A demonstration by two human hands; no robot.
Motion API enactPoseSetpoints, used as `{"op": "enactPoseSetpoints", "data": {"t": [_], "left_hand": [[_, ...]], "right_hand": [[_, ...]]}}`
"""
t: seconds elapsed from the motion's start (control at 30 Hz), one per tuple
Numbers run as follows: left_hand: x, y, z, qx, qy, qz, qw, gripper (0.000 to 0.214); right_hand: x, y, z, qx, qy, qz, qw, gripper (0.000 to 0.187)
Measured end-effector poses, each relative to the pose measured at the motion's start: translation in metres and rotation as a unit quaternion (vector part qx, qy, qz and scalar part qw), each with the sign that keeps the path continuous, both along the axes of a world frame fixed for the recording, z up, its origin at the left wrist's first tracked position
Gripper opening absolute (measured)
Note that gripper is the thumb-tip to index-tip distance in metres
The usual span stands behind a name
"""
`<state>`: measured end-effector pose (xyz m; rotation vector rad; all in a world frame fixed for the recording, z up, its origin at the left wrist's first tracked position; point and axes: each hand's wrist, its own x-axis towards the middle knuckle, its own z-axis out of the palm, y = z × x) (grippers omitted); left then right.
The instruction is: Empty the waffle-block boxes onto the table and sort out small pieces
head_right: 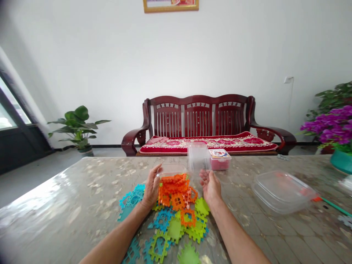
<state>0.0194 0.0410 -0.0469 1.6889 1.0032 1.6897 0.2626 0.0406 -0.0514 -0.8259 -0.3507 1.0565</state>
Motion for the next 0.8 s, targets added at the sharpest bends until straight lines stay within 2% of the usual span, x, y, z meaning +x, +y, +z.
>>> {"op": "enactPoseSetpoints", "data": {"t": [0.1, 0.2, 0.37, 0.5, 0.6, 0.7, 0.73, 0.8], "left_hand": [[-0.004, 0.007, -0.008, 0.06, 0.034, 0.018, 0.997, 0.055], [-0.008, 0.01, -0.008, 0.12, 0.069, 0.066, 0.988, 0.053], [-0.016, 0.005, 0.012, 0.235, 0.107, 0.157, 0.953, 0.049], [-0.017, 0.003, 0.027, 0.25, 0.075, 0.206, 0.943, 0.049], [-0.013, 0.005, 0.036, 0.156, -0.017, 0.208, 0.965, 0.051], [-0.01, 0.007, 0.045, -0.068, -0.124, 0.15, 0.979, 0.052], [-0.011, 0.008, 0.048, -0.155, -0.147, 0.122, 0.969, 0.052], [-0.014, 0.009, 0.051, -0.288, -0.172, 0.075, 0.939, 0.051]], "right_hand": [[0.004, 0.001, -0.001, 0.018, 0.019, -0.003, 1.0, 0.019], [0.007, 0.001, -0.001, 0.047, 0.001, -0.006, 0.999, 0.027], [0.007, -0.002, 0.005, 0.093, -0.078, -0.033, 0.992, 0.038], [-0.002, -0.005, 0.009, 0.116, -0.161, -0.072, 0.977, 0.037], [-0.009, -0.007, 0.01, 0.127, -0.227, -0.097, 0.961, 0.034], [-0.012, -0.013, 0.011, 0.163, -0.317, -0.112, 0.928, 0.027], [-0.012, -0.015, 0.012, 0.185, -0.362, -0.112, 0.907, 0.024], [-0.011, -0.02, 0.014, 0.238, -0.475, -0.106, 0.84, 0.015]]}}
